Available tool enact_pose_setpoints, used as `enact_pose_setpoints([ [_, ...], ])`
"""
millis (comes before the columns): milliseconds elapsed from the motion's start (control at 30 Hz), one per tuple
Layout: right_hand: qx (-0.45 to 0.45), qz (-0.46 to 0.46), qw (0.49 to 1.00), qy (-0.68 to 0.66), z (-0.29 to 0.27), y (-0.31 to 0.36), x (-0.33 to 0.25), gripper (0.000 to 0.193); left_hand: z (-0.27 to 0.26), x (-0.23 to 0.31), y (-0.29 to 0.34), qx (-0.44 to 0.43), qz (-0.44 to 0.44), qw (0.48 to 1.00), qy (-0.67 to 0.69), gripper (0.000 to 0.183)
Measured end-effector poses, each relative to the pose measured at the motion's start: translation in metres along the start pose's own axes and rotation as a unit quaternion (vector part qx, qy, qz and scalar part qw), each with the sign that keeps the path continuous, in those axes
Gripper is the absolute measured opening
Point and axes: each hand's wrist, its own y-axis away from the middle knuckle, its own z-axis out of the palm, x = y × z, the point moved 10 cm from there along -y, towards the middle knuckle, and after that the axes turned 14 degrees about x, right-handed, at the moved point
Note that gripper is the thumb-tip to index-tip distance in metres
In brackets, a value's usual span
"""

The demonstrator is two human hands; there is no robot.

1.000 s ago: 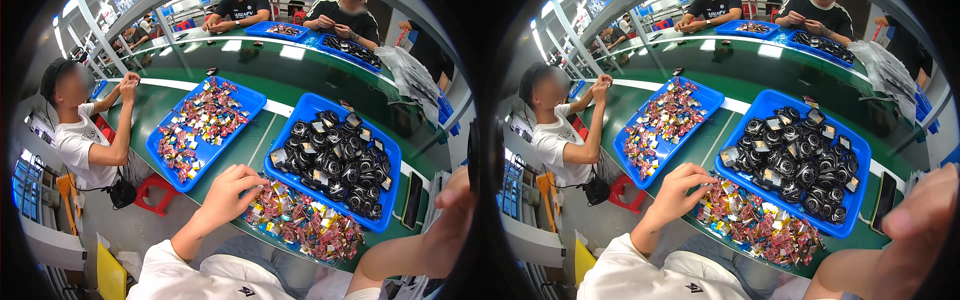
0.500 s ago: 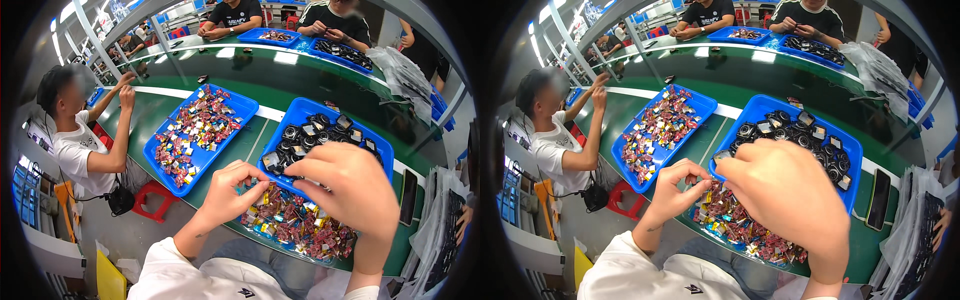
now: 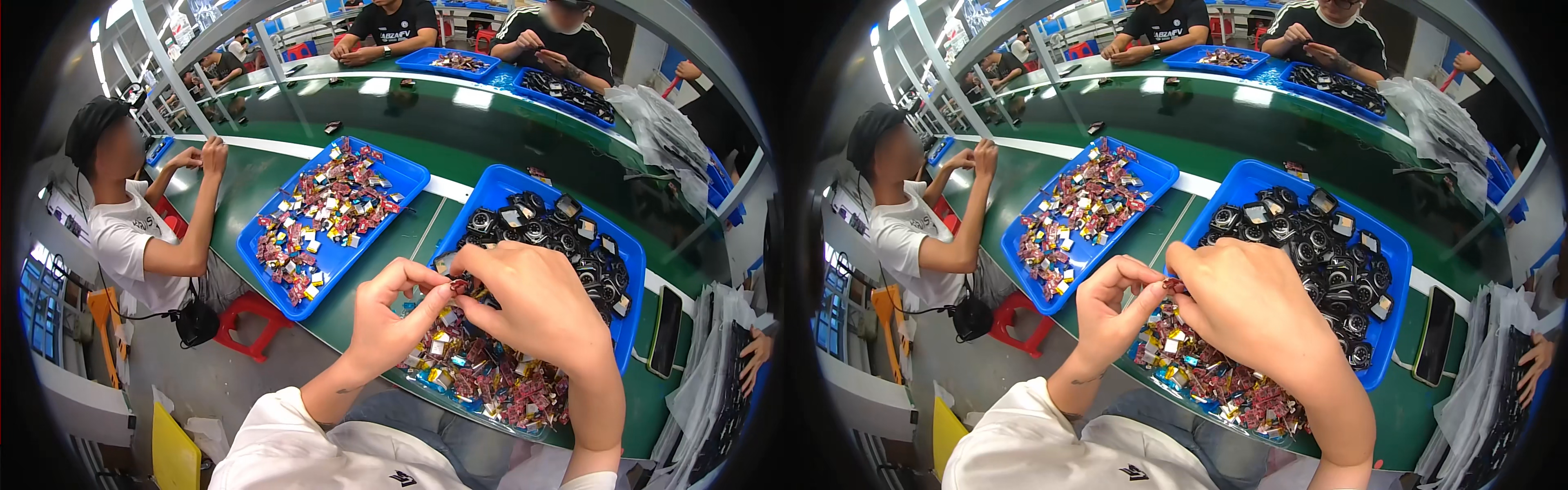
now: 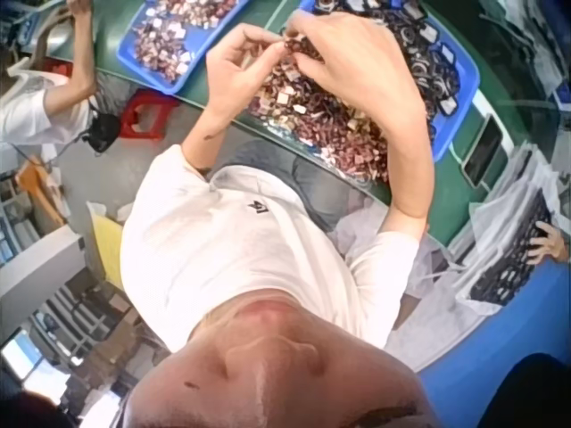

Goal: Assembling electronic components by placing small circuit boards into circular plastic housings at a factory workstation.

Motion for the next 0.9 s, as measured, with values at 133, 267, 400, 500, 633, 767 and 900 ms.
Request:
enact_pose_setpoints([
  [133, 0.002, -0.003, 0.998, -0.068, 0.002, 0.000, -0.003, 0.021, -0.003, -0.012, 0.005, 0.021, -0.076, 0.994, 0.078, 0.010],
  [267, -0.030, 0.023, 0.997, -0.065, 0.003, 0.001, 0.001, 0.012, -0.006, -0.019, 0.006, 0.012, -0.094, 0.992, 0.086, 0.011],
  [400, -0.024, 0.020, 0.997, -0.071, 0.000, 0.000, 0.001, 0.007, -0.011, -0.021, 0.009, 0.012, -0.103, 0.990, 0.097, 0.009],
  [500, -0.005, 0.002, 0.998, -0.064, -0.003, 0.000, -0.001, 0.004, -0.008, -0.020, 0.011, 0.008, -0.086, 0.991, 0.102, 0.009],
  [633, -0.018, -0.004, 1.000, -0.007, 0.001, 0.001, 0.005, 0.012, -0.009, -0.015, 0.010, 0.014, -0.091, 0.987, 0.130, 0.010],
  [767, 0.014, -0.020, 1.000, 0.018, -0.005, -0.002, 0.001, 0.014, -0.013, -0.018, 0.010, 0.029, -0.092, 0.987, 0.126, 0.010],
  [900, 0.072, -0.078, 0.993, -0.051, -0.012, -0.009, -0.025, 0.014, -0.021, -0.022, 0.018, 0.035, -0.117, 0.987, 0.109, 0.008],
])
